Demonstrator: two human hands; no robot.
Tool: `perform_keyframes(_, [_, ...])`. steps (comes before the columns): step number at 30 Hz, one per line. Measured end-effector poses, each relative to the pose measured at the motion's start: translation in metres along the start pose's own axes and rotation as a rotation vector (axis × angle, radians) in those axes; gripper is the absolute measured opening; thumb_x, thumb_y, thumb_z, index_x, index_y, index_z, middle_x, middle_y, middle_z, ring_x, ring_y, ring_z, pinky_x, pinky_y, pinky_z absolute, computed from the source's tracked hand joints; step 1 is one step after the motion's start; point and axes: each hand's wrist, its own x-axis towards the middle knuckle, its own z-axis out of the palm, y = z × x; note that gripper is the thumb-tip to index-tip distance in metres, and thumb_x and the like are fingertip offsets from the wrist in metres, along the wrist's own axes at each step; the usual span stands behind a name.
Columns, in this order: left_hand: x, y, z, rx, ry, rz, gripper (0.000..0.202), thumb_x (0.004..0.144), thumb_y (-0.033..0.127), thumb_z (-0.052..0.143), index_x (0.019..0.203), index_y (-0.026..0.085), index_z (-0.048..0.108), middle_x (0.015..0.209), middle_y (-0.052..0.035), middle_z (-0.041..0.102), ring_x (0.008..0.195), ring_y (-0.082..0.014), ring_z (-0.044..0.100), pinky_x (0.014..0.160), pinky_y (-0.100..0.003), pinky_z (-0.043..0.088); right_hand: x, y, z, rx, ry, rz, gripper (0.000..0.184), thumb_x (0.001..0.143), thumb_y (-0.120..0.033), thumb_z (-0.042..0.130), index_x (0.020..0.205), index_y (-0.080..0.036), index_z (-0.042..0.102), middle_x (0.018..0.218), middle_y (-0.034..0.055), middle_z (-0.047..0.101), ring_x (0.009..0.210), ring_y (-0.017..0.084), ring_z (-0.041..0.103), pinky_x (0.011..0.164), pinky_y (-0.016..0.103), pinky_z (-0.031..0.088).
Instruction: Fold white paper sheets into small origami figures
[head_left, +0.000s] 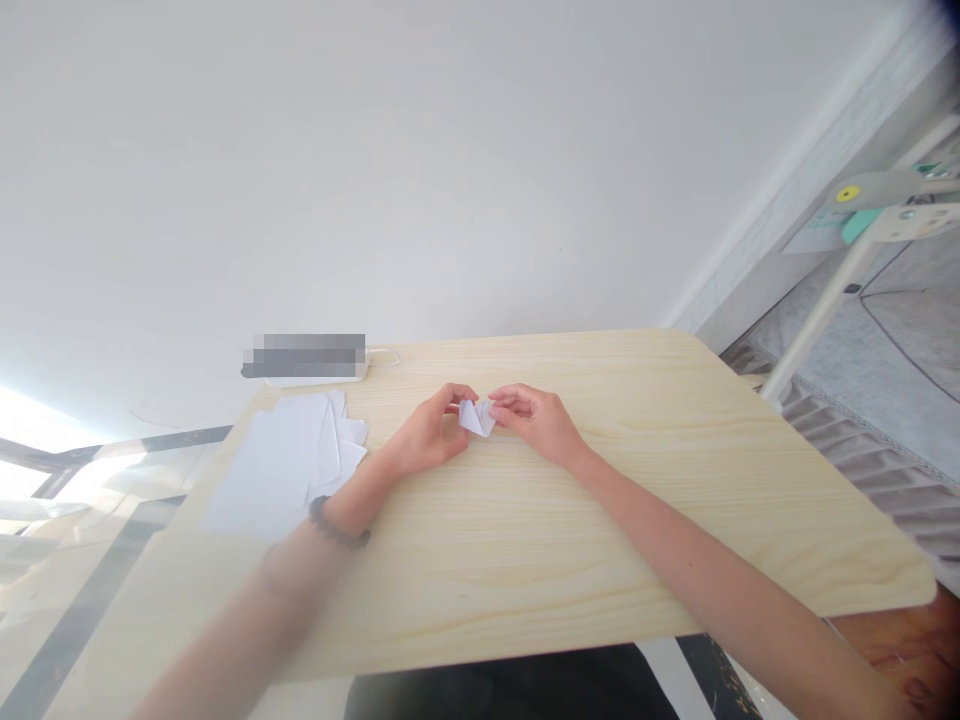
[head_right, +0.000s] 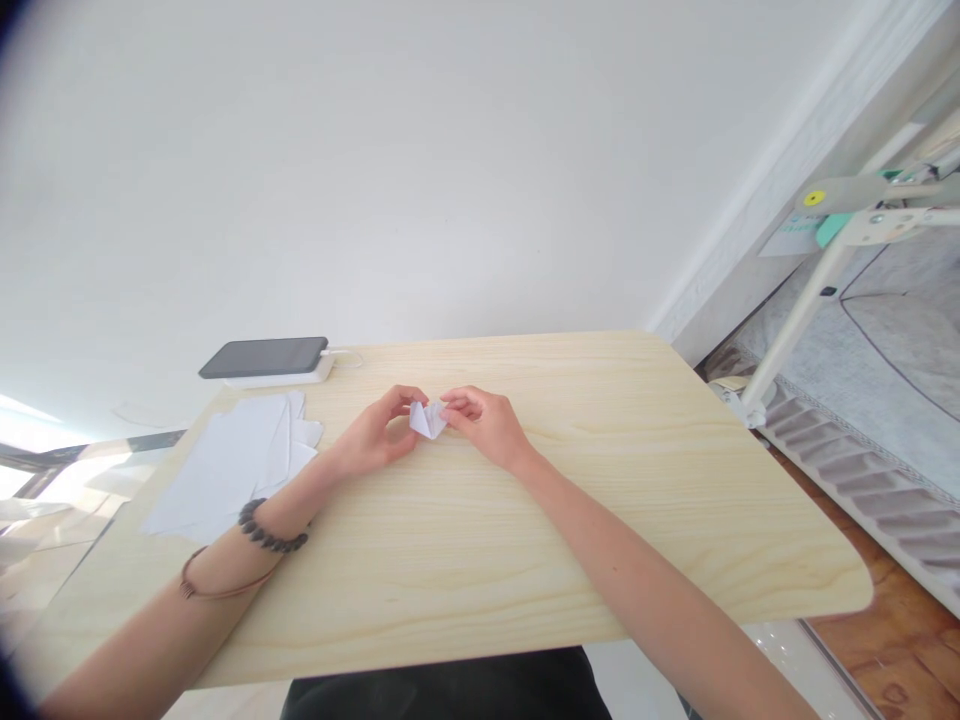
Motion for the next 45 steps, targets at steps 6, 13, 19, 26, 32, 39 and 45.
perform_keyframes(6, [0.002, 0.001, 0.002, 0.088, 0.105, -0.105, 0.02, 0.075, 0.029, 0.052, 0.092, 0.018, 0.049, 0.089, -0.0035, 0.057, 0.08, -0.0152, 0.055, 0.076, -0.029, 0.043, -0.002, -0.006, 0.004, -0.127, 0.062, -0.09, 0.024, 0.075, -0.034, 0.056, 0.094, -0.022, 0.064, 0.087, 0.0038, 0.066, 0.079, 0.016, 0.062, 0.071, 0.03, 0.051])
perform_keyframes(13, [0.002, 0.003, 0.007, 0.281, 0.114, -0.072, 0.014, 0.072, 0.029, 0.055, 0.082, 0.02, 0.055, 0.081, 0.0004, 0.061, 0.076, -0.0142, 0.056, 0.073, -0.026, 0.041, -0.003, -0.016, 0.005, -0.363, 0.001, -0.269, 0.021, 0.081, -0.032, 0.048, 0.092, -0.024, 0.065, 0.082, 0.0022, 0.063, 0.069, 0.012, 0.057, 0.065, 0.026, 0.046])
perform_keyframes(19, [0.001, 0.004, 0.007, 0.298, 0.092, -0.043, 0.013, 0.074, 0.029, 0.053, 0.083, 0.02, 0.053, 0.08, 0.0001, 0.06, 0.074, -0.0141, 0.056, 0.071, -0.025, 0.041, -0.006, -0.021, 0.005, -0.499, -0.006, -0.307, 0.02, 0.083, -0.026, 0.044, 0.082, -0.022, 0.063, 0.079, 0.0027, 0.061, 0.076, 0.014, 0.055, 0.069, 0.027, 0.043])
perform_keyframes(26, [0.003, 0.005, 0.006, 0.193, 0.114, -0.042, 0.015, 0.077, 0.031, 0.051, 0.083, 0.018, 0.056, 0.081, -0.001, 0.06, 0.075, -0.013, 0.055, 0.074, -0.026, 0.044, -0.006, -0.016, 0.006, -0.478, 0.066, -0.331, 0.018, 0.084, -0.024, 0.041, 0.079, -0.019, 0.057, 0.079, 0.0034, 0.058, 0.07, 0.012, 0.054, 0.064, 0.024, 0.043])
perform_keyframes(32, [0.004, 0.004, 0.004, 0.09, 0.122, -0.037, 0.017, 0.08, 0.029, 0.048, 0.086, 0.016, 0.058, 0.088, -0.004, 0.06, 0.083, -0.0135, 0.056, 0.075, -0.026, 0.048, -0.004, -0.012, 0.003, -0.412, 0.18, -0.36, 0.015, 0.084, -0.025, 0.041, 0.081, -0.018, 0.054, 0.079, 0.004, 0.056, 0.071, 0.012, 0.053, 0.068, 0.025, 0.044])
perform_keyframes(39, [0.004, 0.003, 0.002, 0.106, 0.173, -0.02, 0.018, 0.081, 0.028, 0.048, 0.088, 0.017, 0.059, 0.088, -0.0048, 0.059, 0.085, -0.0139, 0.056, 0.075, -0.027, 0.049, -0.004, -0.011, 0.003, -0.315, 0.231, -0.3, 0.015, 0.085, -0.026, 0.042, 0.083, -0.019, 0.054, 0.082, 0.0043, 0.054, 0.075, 0.013, 0.054, 0.068, 0.027, 0.048])
perform_keyframes(45, [0.004, -0.002, 0.0, -0.144, 0.151, -0.154, 0.026, 0.078, 0.034, 0.053, 0.097, 0.018, 0.057, 0.126, -0.0097, 0.044, 0.099, -0.0194, 0.055, 0.081, -0.032, 0.047, -0.002, -0.008, 0.003, -0.264, 0.265, -0.264, 0.014, 0.085, -0.026, 0.041, 0.084, -0.019, 0.053, 0.083, 0.0041, 0.052, 0.077, 0.013, 0.054, 0.07, 0.028, 0.05])
